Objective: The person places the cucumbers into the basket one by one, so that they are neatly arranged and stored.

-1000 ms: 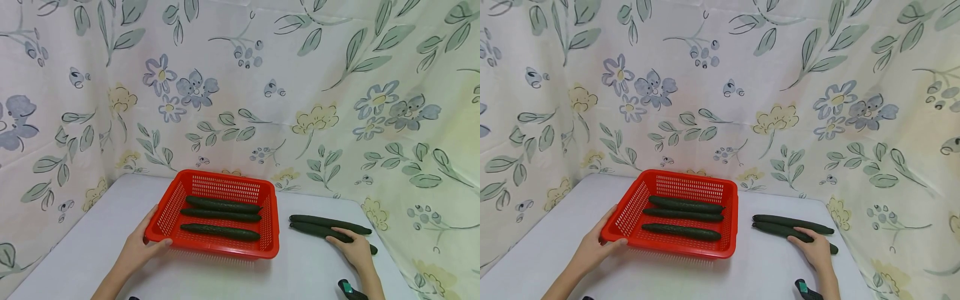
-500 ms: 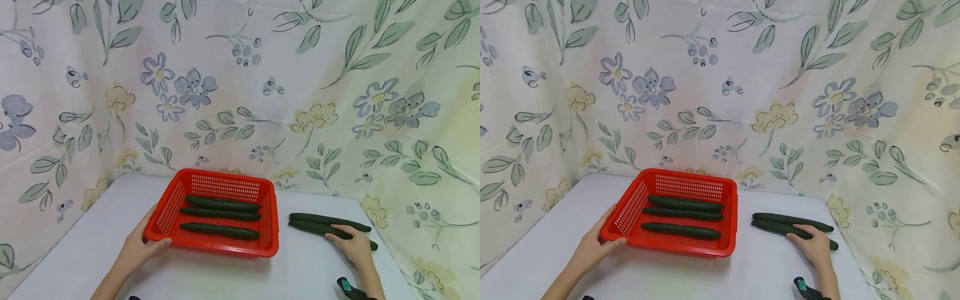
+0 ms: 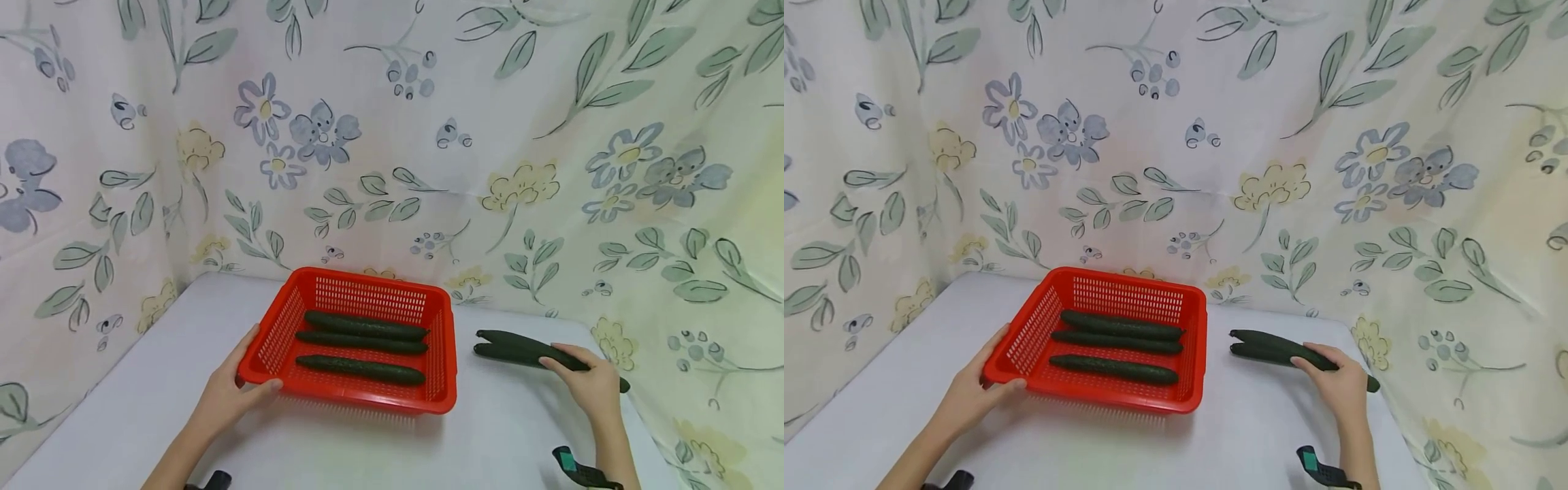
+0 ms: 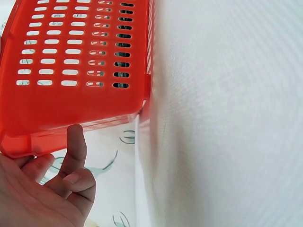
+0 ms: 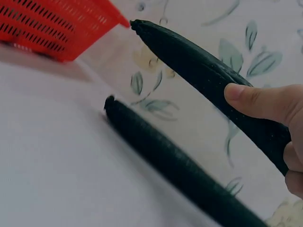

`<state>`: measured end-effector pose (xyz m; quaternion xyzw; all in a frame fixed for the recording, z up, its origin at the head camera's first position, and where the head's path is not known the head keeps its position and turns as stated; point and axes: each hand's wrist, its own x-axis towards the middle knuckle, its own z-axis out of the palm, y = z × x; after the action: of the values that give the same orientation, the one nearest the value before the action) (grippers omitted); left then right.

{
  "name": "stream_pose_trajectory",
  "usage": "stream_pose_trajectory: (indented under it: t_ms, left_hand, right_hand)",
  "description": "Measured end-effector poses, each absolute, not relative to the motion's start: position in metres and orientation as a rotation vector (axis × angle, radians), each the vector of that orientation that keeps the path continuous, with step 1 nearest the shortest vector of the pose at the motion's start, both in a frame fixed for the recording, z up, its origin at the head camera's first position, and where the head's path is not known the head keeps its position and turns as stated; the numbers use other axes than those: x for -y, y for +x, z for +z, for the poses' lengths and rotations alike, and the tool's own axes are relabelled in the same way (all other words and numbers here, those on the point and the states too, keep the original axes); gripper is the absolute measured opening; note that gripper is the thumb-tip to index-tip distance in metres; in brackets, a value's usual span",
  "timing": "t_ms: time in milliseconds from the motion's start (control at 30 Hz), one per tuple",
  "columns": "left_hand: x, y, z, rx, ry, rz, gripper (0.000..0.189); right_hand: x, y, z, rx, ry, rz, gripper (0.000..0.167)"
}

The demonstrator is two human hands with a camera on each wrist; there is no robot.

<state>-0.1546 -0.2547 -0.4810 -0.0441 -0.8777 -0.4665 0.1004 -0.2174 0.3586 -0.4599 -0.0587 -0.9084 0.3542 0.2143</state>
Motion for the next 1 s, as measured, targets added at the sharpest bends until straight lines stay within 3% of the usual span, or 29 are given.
stream_pose_trajectory:
  t_ms: [400, 1000]
  left_hand:
    - [0.256, -0.159, -0.481, 2.595, -0.145, -1.359, 0.105]
    - [0.257, -0.155, -0.481, 2.599, -0.135, -1.353, 0.105]
  right_hand:
    - [-0.346, -0.204, -0.409, 2.403, -0.298, 1.06, 0.049]
    - [-0.296, -0.216, -0.418, 2.406, -0.23, 1.118, 0.047]
